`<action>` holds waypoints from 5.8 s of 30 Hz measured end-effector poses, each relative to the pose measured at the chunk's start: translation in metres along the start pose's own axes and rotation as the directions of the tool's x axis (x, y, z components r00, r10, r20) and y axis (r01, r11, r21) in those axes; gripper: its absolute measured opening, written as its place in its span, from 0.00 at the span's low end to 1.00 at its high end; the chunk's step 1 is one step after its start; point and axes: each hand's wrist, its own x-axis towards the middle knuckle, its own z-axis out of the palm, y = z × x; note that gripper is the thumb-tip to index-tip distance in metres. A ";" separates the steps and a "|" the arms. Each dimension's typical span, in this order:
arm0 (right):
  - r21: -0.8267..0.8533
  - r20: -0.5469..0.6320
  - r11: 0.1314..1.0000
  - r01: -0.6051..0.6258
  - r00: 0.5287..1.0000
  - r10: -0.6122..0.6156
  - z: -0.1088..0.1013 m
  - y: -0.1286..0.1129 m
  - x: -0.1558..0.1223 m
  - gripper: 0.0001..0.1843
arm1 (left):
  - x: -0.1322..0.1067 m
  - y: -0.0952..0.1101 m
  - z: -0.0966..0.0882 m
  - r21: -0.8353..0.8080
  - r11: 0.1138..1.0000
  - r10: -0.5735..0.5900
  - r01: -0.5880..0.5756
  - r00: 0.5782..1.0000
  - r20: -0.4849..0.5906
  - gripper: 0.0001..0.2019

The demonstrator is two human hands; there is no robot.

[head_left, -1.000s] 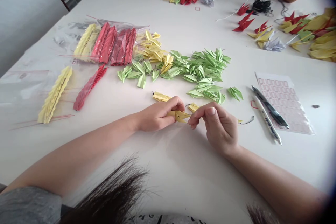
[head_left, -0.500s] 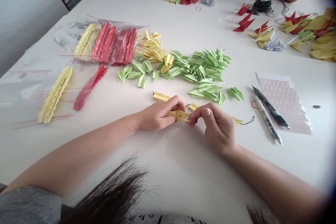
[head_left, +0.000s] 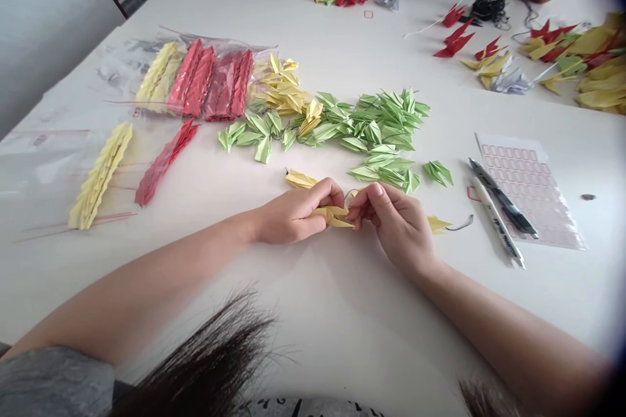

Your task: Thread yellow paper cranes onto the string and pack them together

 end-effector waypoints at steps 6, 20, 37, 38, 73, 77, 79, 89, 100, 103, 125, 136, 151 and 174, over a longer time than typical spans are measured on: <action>0.030 0.006 1.000 -0.009 1.000 0.009 -0.001 0.000 0.000 0.27 | 0.000 0.000 0.001 -0.071 0.997 -0.020 0.021 1.000 0.003 0.09; 0.023 -0.033 0.999 0.027 0.999 -0.026 -0.001 0.001 -0.004 0.27 | 0.000 0.004 0.002 -0.232 0.972 -0.025 0.028 1.000 0.016 0.09; 0.010 -0.051 1.000 0.022 0.998 -0.021 0.000 -0.001 -0.005 0.26 | 0.000 0.004 0.002 -0.221 0.975 -0.030 0.031 1.000 0.009 0.09; 0.012 -0.047 1.000 0.015 0.999 -0.014 0.000 -0.001 -0.005 0.27 | 0.000 0.004 0.002 -0.220 0.975 -0.030 0.031 0.999 0.012 0.09; -0.047 -0.253 0.920 0.389 0.887 -0.387 -0.008 0.007 -0.009 0.20 | 0.003 -0.007 0.001 -0.336 0.942 -0.012 -0.017 0.996 -0.083 0.09; -0.100 -0.218 0.881 0.463 0.854 -0.473 -0.007 0.009 -0.009 0.16 | 0.003 -0.008 0.001 -0.258 0.963 0.050 -0.081 0.991 -0.124 0.06; -0.149 -0.195 0.844 0.515 0.821 -0.536 -0.007 0.010 -0.010 0.11 | 0.002 -0.008 0.003 -0.178 0.973 0.115 -0.148 0.976 -0.187 0.04; -0.282 -0.042 0.806 0.520 0.833 -0.552 -0.005 0.011 -0.018 0.13 | 0.003 -0.014 0.012 0.292 0.863 0.504 -0.413 0.753 -0.424 0.17; -0.356 -0.064 0.773 0.525 0.812 -0.581 -0.009 0.010 -0.012 0.16 | 0.003 -0.011 0.005 -0.227 0.945 0.127 -0.235 0.905 -0.407 0.12; -0.334 -0.002 0.875 0.350 0.928 -0.372 -0.005 0.007 -0.010 0.13 | 0.003 -0.009 0.003 -0.261 0.947 0.078 -0.189 0.920 -0.384 0.09; -0.469 0.042 0.745 0.474 0.855 -0.517 -0.007 0.001 -0.014 0.09 | 0.008 -0.011 0.006 -0.149 0.979 0.057 -0.139 0.888 -0.457 0.06; -0.583 0.034 0.582 0.567 0.733 -0.680 -0.009 -0.002 -0.013 0.13 | 0.004 -0.008 0.005 -0.157 0.978 0.079 -0.135 0.945 -0.319 0.02; -0.538 -0.011 0.662 0.522 0.781 -0.625 -0.009 0.008 -0.005 0.04 | 0.001 -0.004 0.004 -0.236 0.961 0.106 -0.142 0.982 -0.157 0.10; -0.496 0.255 0.597 0.631 0.762 -0.595 -0.009 0.012 -0.008 0.07 | 0.004 -0.005 0.004 0.020 0.960 0.269 -0.278 0.901 -0.340 0.03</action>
